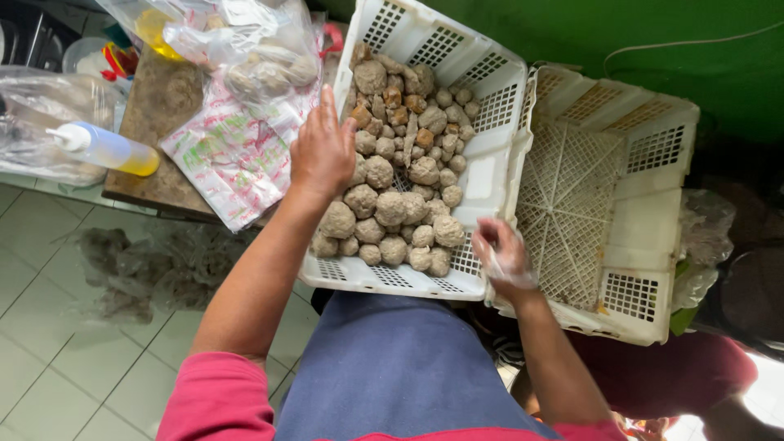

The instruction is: The person picks meatballs one at a time from a plastic crate and places them into a clear plastic bag held in the other hand, filling the bag. They set the filled bag aside, open a new bag, and continue transferring meatballs between crates and bags, briefly handling a blue colander of meatballs.

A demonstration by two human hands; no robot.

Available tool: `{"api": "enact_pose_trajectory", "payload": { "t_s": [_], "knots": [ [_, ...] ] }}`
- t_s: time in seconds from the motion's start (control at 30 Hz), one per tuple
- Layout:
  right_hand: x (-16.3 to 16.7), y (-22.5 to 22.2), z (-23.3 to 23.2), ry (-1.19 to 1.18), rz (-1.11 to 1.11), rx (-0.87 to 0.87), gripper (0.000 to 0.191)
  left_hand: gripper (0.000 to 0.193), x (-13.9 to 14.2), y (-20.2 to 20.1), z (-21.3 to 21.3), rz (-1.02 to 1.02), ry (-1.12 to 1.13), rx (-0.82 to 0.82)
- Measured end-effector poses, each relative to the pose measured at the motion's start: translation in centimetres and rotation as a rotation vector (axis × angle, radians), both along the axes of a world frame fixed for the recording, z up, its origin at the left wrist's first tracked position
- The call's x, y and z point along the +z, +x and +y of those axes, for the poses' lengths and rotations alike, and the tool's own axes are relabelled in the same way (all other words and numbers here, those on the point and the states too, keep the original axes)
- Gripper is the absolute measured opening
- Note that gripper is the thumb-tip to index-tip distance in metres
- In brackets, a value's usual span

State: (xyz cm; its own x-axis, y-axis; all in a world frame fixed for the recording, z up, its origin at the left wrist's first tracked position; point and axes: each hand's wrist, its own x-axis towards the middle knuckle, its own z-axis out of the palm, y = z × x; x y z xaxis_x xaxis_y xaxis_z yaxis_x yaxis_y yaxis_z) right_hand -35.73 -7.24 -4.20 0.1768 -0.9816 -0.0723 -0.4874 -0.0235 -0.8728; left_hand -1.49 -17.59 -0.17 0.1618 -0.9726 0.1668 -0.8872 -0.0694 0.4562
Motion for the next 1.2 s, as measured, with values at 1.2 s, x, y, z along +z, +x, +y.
{"api": "enact_pose_trajectory", "payload": {
  "t_s": [1.2],
  "knots": [
    [1.4, 17.4, -13.0, 0.305, 0.476, 0.268, 0.061, 0.027, 2.9, 0.3, 0.9, 0.191, 0.005, 0.176]
  ]
}}
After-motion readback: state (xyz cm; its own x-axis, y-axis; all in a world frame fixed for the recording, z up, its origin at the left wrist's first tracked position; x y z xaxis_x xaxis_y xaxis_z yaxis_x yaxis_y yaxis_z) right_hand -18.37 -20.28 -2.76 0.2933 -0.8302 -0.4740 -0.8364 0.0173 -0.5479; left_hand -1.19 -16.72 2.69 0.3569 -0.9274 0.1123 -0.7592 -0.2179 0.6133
